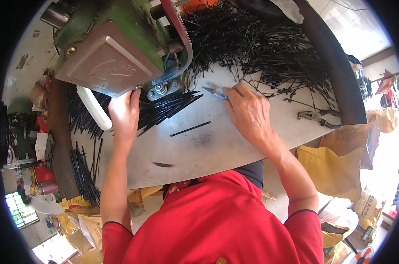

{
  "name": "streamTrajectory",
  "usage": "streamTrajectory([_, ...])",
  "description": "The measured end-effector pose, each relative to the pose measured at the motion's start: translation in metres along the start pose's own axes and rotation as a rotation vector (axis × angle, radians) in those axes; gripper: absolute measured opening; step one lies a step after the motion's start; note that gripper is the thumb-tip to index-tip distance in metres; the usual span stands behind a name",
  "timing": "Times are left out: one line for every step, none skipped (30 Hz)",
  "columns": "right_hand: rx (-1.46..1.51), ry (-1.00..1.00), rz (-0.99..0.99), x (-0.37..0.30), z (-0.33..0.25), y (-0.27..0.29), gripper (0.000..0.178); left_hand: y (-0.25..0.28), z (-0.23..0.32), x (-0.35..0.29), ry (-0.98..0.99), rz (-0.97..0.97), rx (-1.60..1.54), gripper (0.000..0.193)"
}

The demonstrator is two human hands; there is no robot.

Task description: The person repeatedly picks up thin black metal rods from a pile on a workbench and uses a manual bending machine to bend them into a U-shape. The person handles the rods one by one, feeding them into the machine and removing the finished pieces.

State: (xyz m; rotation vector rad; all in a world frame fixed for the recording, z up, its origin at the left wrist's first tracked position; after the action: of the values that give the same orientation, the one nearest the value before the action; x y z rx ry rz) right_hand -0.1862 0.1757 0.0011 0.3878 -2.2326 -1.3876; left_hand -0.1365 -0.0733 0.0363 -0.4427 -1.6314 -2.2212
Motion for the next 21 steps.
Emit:
streamTrajectory([-0.01,0.027,-0.001,-0.002,-0.006,0.001,0.022,-0.018,-0.005,0.007,-0.093,-0.065,0.236,0.015])
streamTrajectory([-0.025,0.044,-0.001,-0.005,-0.01,0.002,0.023,-0.036,-0.01,0.008,-0.192,-0.131,0.466,0.016])
streamTrajectory([-0.042,0.055,-0.003,-0.009,-0.011,0.003,0.023,-0.055,-0.014,0.002,-0.322,-0.213,0.651,0.02])
streamTrajectory([-0.036,0.063,-0.004,-0.013,-0.011,0.005,0.024,-0.064,-0.001,0.0,-0.52,-0.171,0.974,0.029])
streamTrajectory([-0.029,0.073,-0.005,-0.017,-0.011,0.006,0.025,-0.079,-0.024,0.005,-0.462,-0.327,0.843,0.033])
streamTrajectory([-0.021,0.085,-0.006,-0.021,-0.012,0.007,0.026,-0.098,-0.051,0.002,-0.399,-0.48,0.711,0.038])
streamTrajectory([-0.021,0.09,0.015,-0.024,-0.012,0.009,0.027,-0.109,-0.064,0.004,-0.331,-0.591,0.614,0.038])
streamTrajectory([-0.021,0.096,0.035,-0.027,-0.012,0.01,0.027,-0.112,-0.067,0.011,-0.317,-0.58,0.549,0.038])
streamTrajectory([-0.02,0.1,0.058,-0.03,-0.011,0.01,0.027,-0.11,-0.062,0.019,-0.316,-0.557,0.499,0.038])
streamTrajectory([-0.016,0.099,0.085,-0.032,-0.01,0.01,0.027,-0.108,-0.054,0.023,-0.318,-0.536,0.453,0.038])
streamTrajectory([-0.012,0.1,0.112,-0.034,-0.009,0.009,0.027,-0.106,-0.047,0.027,-0.314,-0.514,0.401,0.039])
streamTrajectory([-0.01,0.094,0.139,-0.037,-0.008,0.008,0.028,-0.101,-0.036,0.03,-0.306,-0.496,0.336,0.039])
streamTrajectory([-0.008,0.085,0.147,-0.038,-0.006,0.006,0.028,-0.094,-0.023,0.033,-0.295,-0.482,0.254,0.04])
streamTrajectory([-0.005,0.076,0.156,-0.04,-0.004,0.005,0.029,-0.088,-0.011,0.036,-0.284,-0.468,0.179,0.041])
streamTrajectory([-0.002,0.073,0.162,-0.041,-0.004,0.004,0.029,-0.083,-0.002,0.04,-0.236,-0.494,0.033,0.042])
streamTrajectory([0.003,0.071,0.161,-0.041,-0.003,0.004,0.03,-0.082,0.007,0.044,-0.176,-0.532,-0.127,0.043])
streamTrajectory([0.008,0.068,0.159,-0.041,-0.001,0.004,0.031,-0.087,0.015,0.05,-0.111,-0.578,-0.295,0.044])
streamTrajectory([0.015,0.073,0.158,-0.041,-0.002,0.004,0.032,-0.096,0.02,0.055,-0.021,-0.661,-0.476,0.045])
streamTrajectory([0.028,0.076,0.168,-0.041,-0.003,0.006,0.032,-0.112,0.025,0.058,0.076,-0.763,-0.667,0.047])
streamTrajectory([0.04,0.082,0.177,-0.04,-0.005,0.008,0.031,-0.128,0.025,0.063,0.187,-0.866,-0.839,0.048])
streamTrajectory([0.05,0.079,0.187,-0.041,-0.004,0.011,0.031,-0.146,0.031,0.065,0.268,-0.966,-0.992,0.05])
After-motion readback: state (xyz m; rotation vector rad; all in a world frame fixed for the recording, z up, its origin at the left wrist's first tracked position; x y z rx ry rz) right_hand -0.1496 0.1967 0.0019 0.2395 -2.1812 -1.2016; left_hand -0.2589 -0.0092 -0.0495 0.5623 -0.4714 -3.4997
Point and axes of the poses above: each hand's wrist, its own x-axis towards the middle knuckle, its own y-axis out of the back of the hand, z = x × y, the point moved 10 cm from there along x, towards the middle knuckle, and after that the axes turned 3 degrees about -z, right-handed, at the moved point
